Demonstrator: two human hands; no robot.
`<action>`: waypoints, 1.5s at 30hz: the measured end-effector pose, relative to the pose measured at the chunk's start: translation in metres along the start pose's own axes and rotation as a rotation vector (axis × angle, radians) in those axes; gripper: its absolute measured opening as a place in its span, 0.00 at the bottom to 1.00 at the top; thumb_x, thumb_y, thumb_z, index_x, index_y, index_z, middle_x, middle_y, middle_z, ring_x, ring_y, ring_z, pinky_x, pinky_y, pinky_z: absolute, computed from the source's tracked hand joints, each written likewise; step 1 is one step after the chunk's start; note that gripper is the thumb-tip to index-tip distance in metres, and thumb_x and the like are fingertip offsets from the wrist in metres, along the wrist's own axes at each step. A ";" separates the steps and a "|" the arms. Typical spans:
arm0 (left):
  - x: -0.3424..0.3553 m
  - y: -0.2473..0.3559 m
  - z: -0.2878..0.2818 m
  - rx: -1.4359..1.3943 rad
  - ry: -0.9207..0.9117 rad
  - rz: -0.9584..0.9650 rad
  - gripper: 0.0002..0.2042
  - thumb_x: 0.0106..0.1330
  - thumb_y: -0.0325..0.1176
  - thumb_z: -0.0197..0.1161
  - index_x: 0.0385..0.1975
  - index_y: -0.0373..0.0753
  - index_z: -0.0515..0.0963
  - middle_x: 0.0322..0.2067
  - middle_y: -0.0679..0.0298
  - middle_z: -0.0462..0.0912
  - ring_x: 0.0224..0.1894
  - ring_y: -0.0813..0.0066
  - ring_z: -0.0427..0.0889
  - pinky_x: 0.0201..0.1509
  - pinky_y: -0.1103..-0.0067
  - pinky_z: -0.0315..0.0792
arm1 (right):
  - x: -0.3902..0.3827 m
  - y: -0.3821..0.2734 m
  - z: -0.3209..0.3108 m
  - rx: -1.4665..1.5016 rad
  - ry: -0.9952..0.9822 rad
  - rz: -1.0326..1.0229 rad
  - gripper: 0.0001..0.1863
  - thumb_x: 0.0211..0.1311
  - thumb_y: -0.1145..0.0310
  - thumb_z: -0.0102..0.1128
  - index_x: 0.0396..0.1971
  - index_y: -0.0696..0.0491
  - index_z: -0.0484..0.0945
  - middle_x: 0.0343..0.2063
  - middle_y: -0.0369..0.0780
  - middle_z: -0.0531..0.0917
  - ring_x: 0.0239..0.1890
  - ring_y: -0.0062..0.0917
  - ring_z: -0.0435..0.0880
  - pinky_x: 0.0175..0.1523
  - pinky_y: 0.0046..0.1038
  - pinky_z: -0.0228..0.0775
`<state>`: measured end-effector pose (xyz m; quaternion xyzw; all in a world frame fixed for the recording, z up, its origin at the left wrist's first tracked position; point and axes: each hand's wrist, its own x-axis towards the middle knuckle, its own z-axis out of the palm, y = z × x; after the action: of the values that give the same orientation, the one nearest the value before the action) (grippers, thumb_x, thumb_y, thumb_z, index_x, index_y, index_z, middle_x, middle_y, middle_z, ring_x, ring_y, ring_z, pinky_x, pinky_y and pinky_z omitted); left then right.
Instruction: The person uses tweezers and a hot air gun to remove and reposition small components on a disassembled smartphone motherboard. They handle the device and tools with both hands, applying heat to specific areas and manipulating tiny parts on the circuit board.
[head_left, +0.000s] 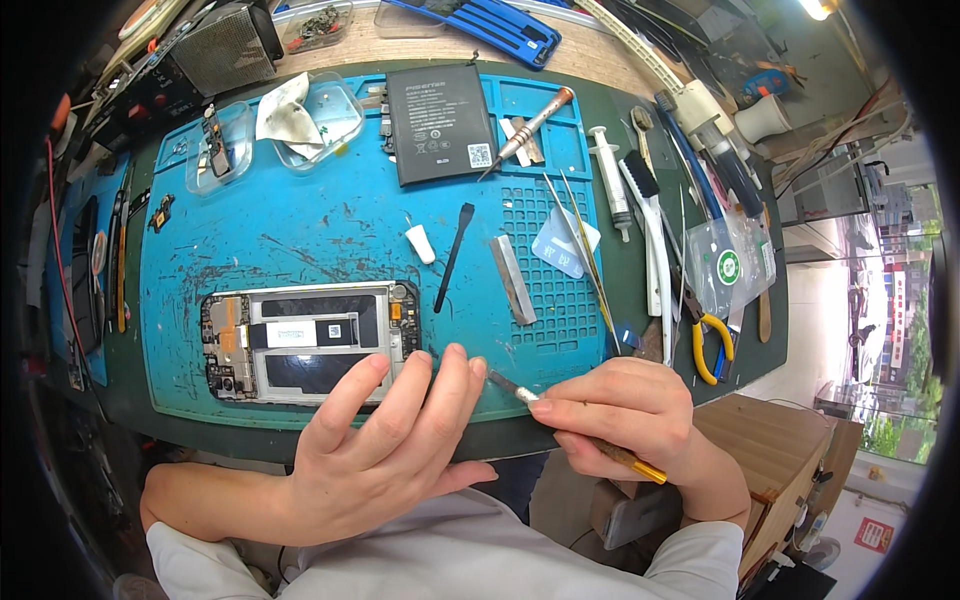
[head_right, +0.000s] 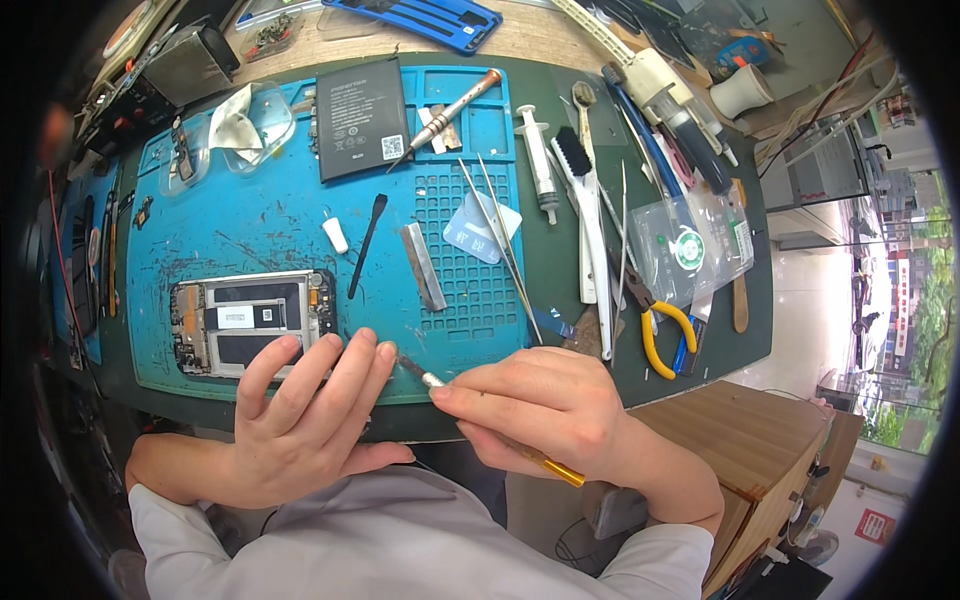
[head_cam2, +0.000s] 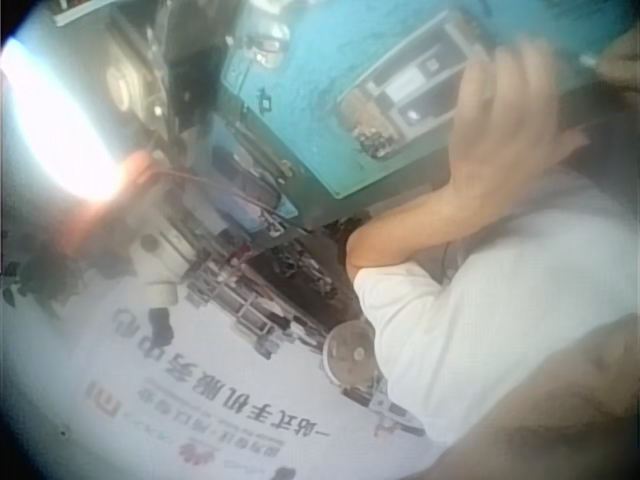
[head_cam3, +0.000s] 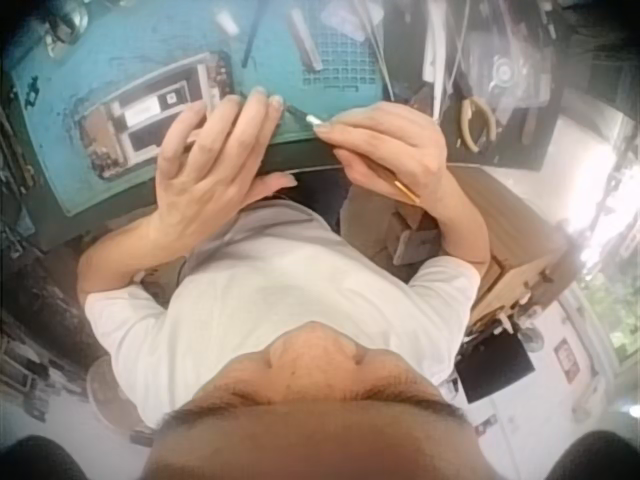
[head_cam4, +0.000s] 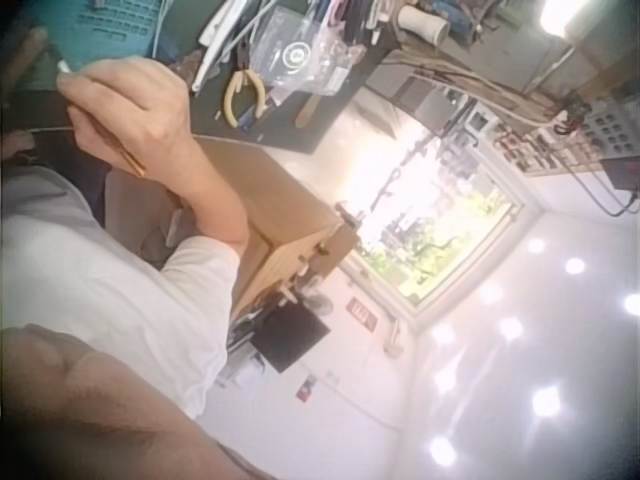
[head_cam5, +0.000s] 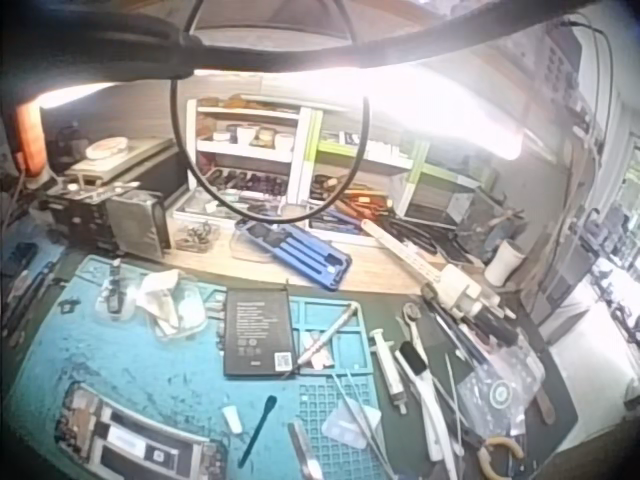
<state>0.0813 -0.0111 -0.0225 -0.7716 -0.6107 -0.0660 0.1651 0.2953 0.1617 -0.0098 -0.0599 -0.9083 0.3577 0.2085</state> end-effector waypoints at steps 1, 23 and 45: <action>0.000 -0.001 0.001 0.003 0.002 0.014 0.34 0.73 0.66 0.51 0.56 0.41 0.87 0.57 0.66 0.84 0.59 0.71 0.78 0.73 0.63 0.64 | 0.000 0.000 0.000 0.000 -0.002 0.003 0.18 0.50 0.81 0.76 0.45 0.56 0.89 0.38 0.40 0.91 0.31 0.29 0.90 0.33 0.27 0.81; 0.001 0.000 -0.002 -0.122 0.005 -0.057 0.31 0.67 0.61 0.61 0.55 0.40 0.88 0.57 0.67 0.83 0.59 0.72 0.78 0.71 0.66 0.68 | -0.004 0.002 0.008 -0.116 0.032 -0.089 0.18 0.55 0.73 0.77 0.48 0.55 0.89 0.39 0.36 0.89 0.28 0.24 0.84 0.29 0.26 0.75; -0.006 -0.015 -0.001 -0.277 0.009 -0.022 0.23 0.67 0.45 0.68 0.58 0.40 0.86 0.60 0.63 0.83 0.62 0.65 0.78 0.74 0.58 0.60 | -0.005 0.003 0.013 -0.171 0.046 -0.096 0.23 0.45 0.79 0.79 0.46 0.52 0.90 0.44 0.38 0.89 0.27 0.24 0.82 0.30 0.25 0.71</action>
<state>0.0658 -0.0136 -0.0205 -0.7800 -0.6035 -0.1547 0.0591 0.2938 0.1547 -0.0224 -0.0420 -0.9322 0.2671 0.2406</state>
